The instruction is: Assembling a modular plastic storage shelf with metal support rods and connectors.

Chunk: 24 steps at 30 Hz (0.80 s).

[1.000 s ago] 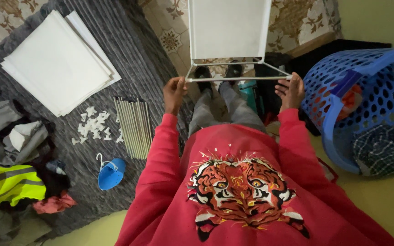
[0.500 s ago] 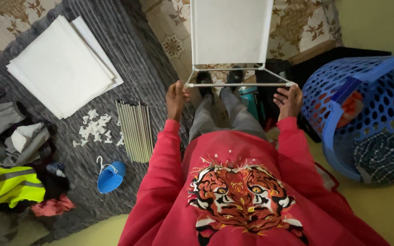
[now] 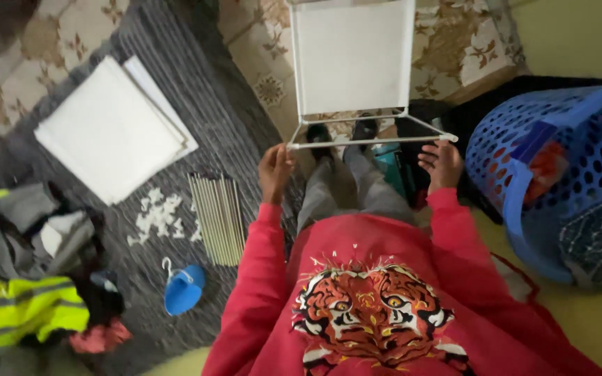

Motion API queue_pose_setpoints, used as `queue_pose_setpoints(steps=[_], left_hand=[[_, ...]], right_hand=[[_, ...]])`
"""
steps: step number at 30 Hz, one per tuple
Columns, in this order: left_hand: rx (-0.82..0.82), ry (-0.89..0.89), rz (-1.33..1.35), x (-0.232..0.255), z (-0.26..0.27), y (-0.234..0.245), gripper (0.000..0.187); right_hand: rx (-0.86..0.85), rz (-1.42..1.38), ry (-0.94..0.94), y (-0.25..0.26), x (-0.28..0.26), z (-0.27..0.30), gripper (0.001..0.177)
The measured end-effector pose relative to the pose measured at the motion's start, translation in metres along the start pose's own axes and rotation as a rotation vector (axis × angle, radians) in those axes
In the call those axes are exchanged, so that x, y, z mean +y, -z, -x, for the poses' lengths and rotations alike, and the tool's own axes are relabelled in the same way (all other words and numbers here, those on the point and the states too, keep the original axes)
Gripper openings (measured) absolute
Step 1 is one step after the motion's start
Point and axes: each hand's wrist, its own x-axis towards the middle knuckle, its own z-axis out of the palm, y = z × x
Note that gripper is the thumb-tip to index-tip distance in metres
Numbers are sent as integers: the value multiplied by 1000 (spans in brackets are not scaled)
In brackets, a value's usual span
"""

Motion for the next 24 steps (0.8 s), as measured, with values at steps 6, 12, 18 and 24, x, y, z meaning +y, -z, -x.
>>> queue_pose_setpoints(steps=[6,12,18,24], left_hand=[[-33,-23,84,-5,5,6,37],[-30,14,80,12,28,16,36],[-2,-28,57,19,51,24,35],[-58,-30,322,-12,46,13,30]], right_hand=[[-35,-14,89,-6,-8,6,46],[-34,14,32,2,11,5,44],[-113,67,19,-13,7,25,43],[-288,89,40,-35,-5,38,46]])
